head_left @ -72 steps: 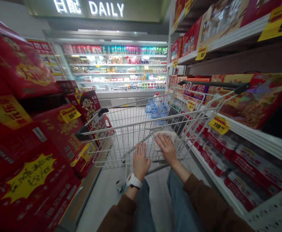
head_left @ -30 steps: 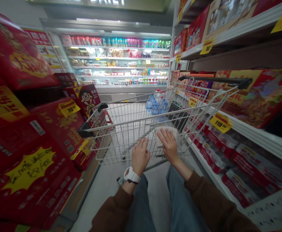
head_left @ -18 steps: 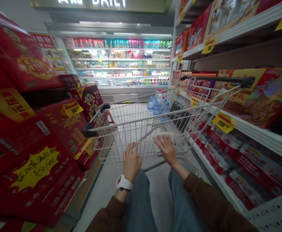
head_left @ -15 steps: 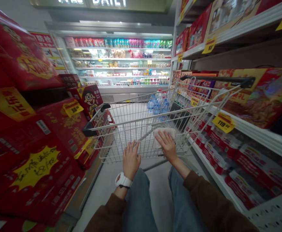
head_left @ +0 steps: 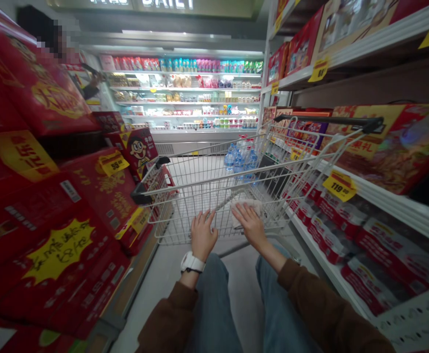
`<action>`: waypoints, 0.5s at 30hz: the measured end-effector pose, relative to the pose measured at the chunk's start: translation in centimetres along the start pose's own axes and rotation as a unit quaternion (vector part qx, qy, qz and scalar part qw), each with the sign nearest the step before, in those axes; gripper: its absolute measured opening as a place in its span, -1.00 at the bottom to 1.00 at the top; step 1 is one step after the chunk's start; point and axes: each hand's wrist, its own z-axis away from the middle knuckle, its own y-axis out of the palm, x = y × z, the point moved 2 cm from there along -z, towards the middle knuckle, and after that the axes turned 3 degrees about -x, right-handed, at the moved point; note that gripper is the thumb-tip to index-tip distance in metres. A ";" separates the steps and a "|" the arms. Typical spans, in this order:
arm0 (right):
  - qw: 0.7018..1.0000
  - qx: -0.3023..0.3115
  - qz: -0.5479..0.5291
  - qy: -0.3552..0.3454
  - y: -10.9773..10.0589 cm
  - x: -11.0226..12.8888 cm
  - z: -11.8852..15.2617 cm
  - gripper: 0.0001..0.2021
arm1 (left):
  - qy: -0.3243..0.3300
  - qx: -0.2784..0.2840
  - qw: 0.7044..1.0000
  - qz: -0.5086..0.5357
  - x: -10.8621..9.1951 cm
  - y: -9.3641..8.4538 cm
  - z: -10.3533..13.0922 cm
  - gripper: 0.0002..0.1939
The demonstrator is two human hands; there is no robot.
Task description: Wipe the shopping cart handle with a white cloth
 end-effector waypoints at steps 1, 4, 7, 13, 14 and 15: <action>1.000 0.003 -0.008 0.005 -0.5 0.0 -0.3 -0.14 | 0.001 0.002 1.000 0.000 -0.1 0.1 0.0 -0.38; 0.999 -0.021 -0.025 0.029 -2.4 -0.2 -2.3 -0.10 | 0.007 0.005 1.000 -0.001 -0.5 0.2 0.1 -0.37; 0.998 -0.050 -0.024 0.040 -3.1 -0.8 -4.7 -0.11 | 0.009 0.004 1.000 -0.002 -1.1 0.3 0.3 -0.37; 0.998 -0.055 -0.014 0.028 -0.8 -1.3 -3.4 -0.18 | 0.008 0.008 1.000 0.007 -2.2 0.5 0.5 -0.37; 0.999 -0.044 -0.014 0.020 -0.5 -1.3 -2.6 -0.18 | 0.008 0.009 1.000 0.009 -2.3 0.6 0.5 -0.37; 0.999 -0.031 -0.015 0.011 -0.3 -1.3 -1.8 -0.18 | 0.008 0.009 1.000 0.010 -2.4 0.6 0.4 -0.37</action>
